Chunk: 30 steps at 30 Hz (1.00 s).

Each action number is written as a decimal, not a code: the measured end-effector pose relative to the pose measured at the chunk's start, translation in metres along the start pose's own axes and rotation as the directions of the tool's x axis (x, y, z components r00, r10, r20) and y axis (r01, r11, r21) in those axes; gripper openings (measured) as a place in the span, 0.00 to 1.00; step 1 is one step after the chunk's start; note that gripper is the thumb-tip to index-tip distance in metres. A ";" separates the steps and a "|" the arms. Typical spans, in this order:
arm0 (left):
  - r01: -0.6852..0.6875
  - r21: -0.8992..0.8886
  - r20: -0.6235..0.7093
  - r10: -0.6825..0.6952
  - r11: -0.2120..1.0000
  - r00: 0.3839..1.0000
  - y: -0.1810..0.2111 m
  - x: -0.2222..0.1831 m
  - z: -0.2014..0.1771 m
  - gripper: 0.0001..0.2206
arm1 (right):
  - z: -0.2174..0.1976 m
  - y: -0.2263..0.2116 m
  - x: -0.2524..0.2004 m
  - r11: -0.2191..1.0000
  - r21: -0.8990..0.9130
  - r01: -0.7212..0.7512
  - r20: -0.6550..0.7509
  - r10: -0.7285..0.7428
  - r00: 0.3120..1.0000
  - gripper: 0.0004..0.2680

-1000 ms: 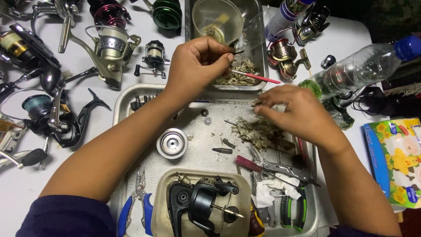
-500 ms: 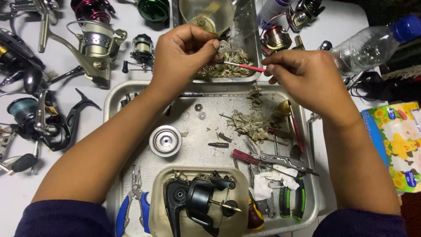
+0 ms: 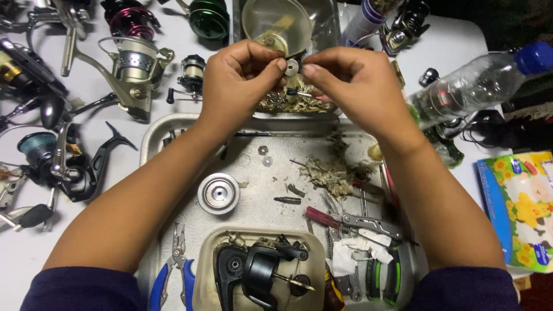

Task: Disassembling and cleaning the internal components of a fishing reel using small tools and a brush.

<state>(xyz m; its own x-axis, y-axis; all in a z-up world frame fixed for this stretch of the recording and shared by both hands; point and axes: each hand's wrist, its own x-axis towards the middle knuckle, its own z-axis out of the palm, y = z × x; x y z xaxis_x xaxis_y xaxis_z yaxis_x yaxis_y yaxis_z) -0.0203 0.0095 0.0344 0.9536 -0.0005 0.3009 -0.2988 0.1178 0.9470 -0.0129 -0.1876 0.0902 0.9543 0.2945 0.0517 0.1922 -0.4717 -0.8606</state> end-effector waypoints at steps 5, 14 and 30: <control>-0.036 -0.039 -0.028 0.035 0.999 0.999 -0.006 0.003 -0.001 0.02 | 0.023 0.011 0.019 0.955 0.293 0.045 0.013 -0.051 0.999 0.02; 0.083 -0.073 -0.061 -0.087 0.994 0.994 -0.014 0.009 -0.008 0.04 | 0.027 0.029 0.030 0.833 0.544 -0.104 -0.040 0.150 0.988 0.02; 0.062 -0.185 -0.059 -0.074 0.981 0.996 -0.036 0.013 -0.011 0.11 | 0.048 0.054 0.029 0.797 0.593 0.114 -0.269 0.062 0.961 0.07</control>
<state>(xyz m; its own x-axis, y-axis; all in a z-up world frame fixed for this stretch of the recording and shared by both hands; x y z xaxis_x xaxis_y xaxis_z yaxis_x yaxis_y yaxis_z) 0.0030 0.0160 0.0025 0.9737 0.0489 0.2226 -0.2269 0.2995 0.9267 0.0145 -0.1645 0.0205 0.9907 0.0303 0.1324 0.1264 0.1511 -0.9804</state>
